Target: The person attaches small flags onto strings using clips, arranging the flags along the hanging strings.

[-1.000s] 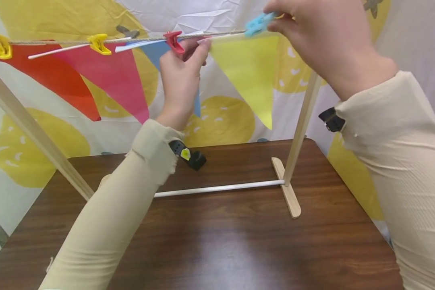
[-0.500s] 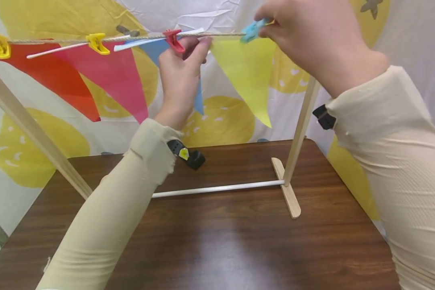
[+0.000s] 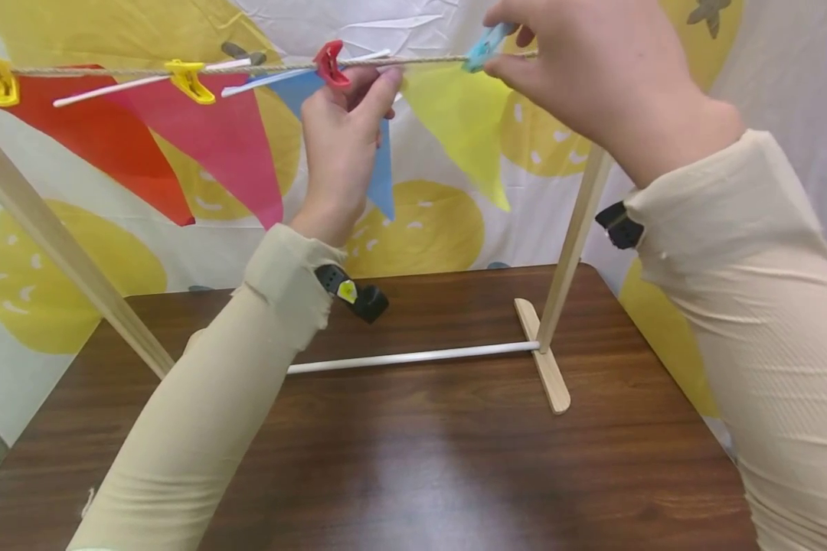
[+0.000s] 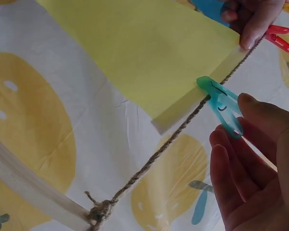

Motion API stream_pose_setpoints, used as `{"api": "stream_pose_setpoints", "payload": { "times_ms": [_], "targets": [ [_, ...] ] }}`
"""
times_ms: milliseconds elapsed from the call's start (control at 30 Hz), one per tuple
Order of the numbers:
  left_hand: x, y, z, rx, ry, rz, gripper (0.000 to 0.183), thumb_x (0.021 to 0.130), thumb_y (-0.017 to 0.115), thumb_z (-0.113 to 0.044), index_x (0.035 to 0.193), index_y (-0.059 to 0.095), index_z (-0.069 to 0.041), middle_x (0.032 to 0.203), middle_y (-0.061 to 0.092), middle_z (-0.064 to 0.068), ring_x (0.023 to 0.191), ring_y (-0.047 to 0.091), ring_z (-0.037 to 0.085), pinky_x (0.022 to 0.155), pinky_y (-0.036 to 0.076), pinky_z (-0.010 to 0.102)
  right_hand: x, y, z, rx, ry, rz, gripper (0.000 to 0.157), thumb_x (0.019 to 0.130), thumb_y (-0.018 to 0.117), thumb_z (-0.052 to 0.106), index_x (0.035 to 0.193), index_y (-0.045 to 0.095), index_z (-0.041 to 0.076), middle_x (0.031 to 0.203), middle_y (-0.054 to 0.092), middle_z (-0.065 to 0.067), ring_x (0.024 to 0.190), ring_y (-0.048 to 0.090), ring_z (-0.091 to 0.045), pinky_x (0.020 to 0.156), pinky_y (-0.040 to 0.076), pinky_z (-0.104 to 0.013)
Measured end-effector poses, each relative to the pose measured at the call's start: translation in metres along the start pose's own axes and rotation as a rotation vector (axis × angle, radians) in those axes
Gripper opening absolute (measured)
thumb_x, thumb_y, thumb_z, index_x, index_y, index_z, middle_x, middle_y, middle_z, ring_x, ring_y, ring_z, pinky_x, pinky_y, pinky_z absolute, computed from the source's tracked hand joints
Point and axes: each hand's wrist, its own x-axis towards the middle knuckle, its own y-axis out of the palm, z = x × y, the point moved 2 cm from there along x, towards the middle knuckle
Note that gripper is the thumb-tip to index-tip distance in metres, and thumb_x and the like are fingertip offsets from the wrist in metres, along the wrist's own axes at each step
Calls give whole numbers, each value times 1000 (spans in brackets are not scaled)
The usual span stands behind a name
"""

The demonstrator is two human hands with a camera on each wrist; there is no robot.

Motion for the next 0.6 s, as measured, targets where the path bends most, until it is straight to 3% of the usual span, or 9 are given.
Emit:
{"api": "stream_pose_setpoints", "payload": {
  "times_ms": [133,333,467,600],
  "targets": [
    [-1,-1,0,-14,-2,14,18,86,65,-17,97,68,-3,80,63,3,73,55,10,71,45,18,-1,0,1,7,4,-4,30,88,61,20,116,62,10,100,64,-17,76,59,-33,66,34,-37],
    [-14,-8,-15,-6,-15,46,17,88,62,-18,100,68,-7,87,67,3,71,54,13,58,38,20,0,-3,1,11,-8,-3,30,88,58,14,117,58,7,109,61,-16,84,59,-32,67,33,-37],
    [-21,-10,-20,-3,-50,75,19,89,61,-18,103,68,-8,89,69,3,71,55,15,53,33,21,-2,-5,-2,3,28,12,29,88,58,15,117,58,8,105,63,-18,88,57,-32,74,34,-43],
    [-24,-8,-19,-18,-92,104,21,89,61,-18,106,67,-8,89,70,2,71,55,17,54,36,21,-5,-5,-3,-7,17,-2,29,88,59,15,116,61,8,99,64,-19,89,56,-33,80,34,-47]
  ]
}}
